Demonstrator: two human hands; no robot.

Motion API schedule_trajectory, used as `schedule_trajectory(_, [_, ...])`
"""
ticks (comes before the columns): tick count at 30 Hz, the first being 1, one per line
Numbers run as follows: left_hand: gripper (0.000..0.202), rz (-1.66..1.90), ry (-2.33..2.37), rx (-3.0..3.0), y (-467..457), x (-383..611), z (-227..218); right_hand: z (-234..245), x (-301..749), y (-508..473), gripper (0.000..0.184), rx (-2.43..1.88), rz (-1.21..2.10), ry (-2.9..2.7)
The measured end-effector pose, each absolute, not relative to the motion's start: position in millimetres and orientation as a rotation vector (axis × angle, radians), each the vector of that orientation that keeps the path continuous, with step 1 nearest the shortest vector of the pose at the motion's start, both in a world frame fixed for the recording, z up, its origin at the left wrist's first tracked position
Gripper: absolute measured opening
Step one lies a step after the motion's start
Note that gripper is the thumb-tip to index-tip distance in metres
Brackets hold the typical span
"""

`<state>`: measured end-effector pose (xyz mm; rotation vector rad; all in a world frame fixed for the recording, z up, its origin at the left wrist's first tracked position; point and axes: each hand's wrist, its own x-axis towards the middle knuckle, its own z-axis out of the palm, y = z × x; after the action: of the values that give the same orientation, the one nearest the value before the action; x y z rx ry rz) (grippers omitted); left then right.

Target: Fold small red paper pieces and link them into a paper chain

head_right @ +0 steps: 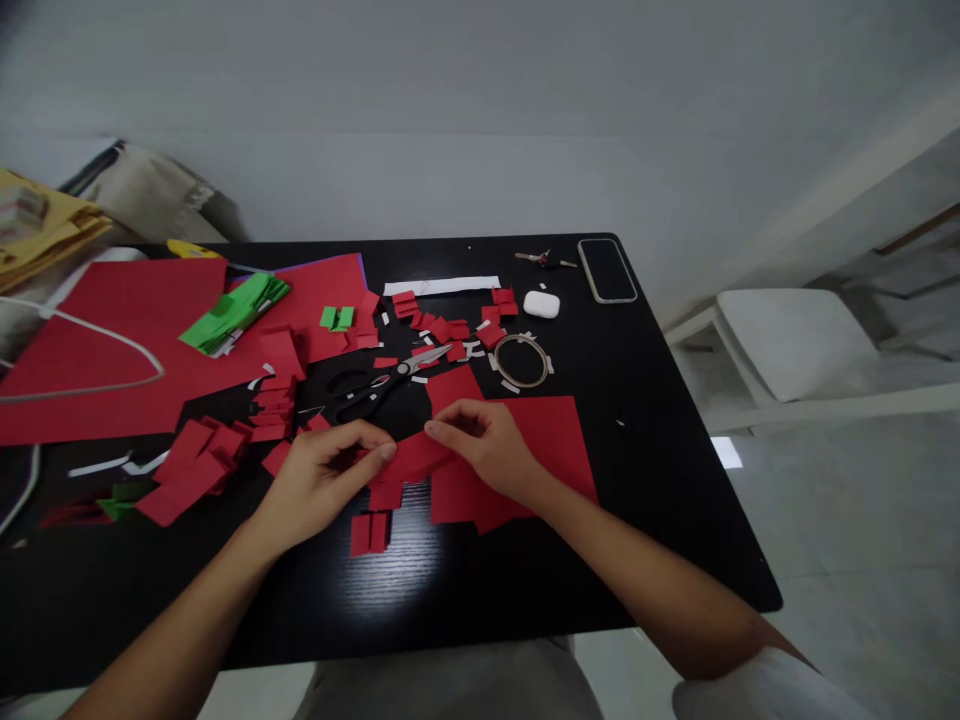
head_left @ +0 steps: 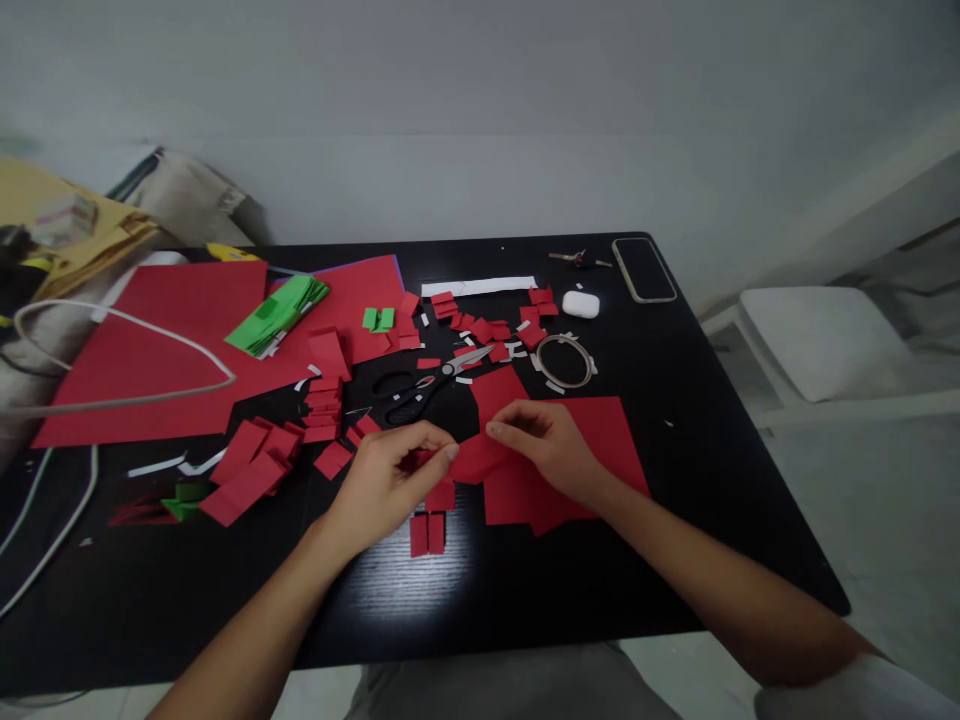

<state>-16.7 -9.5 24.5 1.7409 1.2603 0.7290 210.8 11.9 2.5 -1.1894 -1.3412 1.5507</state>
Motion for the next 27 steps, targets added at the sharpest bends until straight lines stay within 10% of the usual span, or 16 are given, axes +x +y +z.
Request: schedule_trajectory(27, [0.029, 0.760, 1.279, 1.188, -15, 6, 10, 0, 204, 9, 0.044, -1.182, 1.754, -0.967])
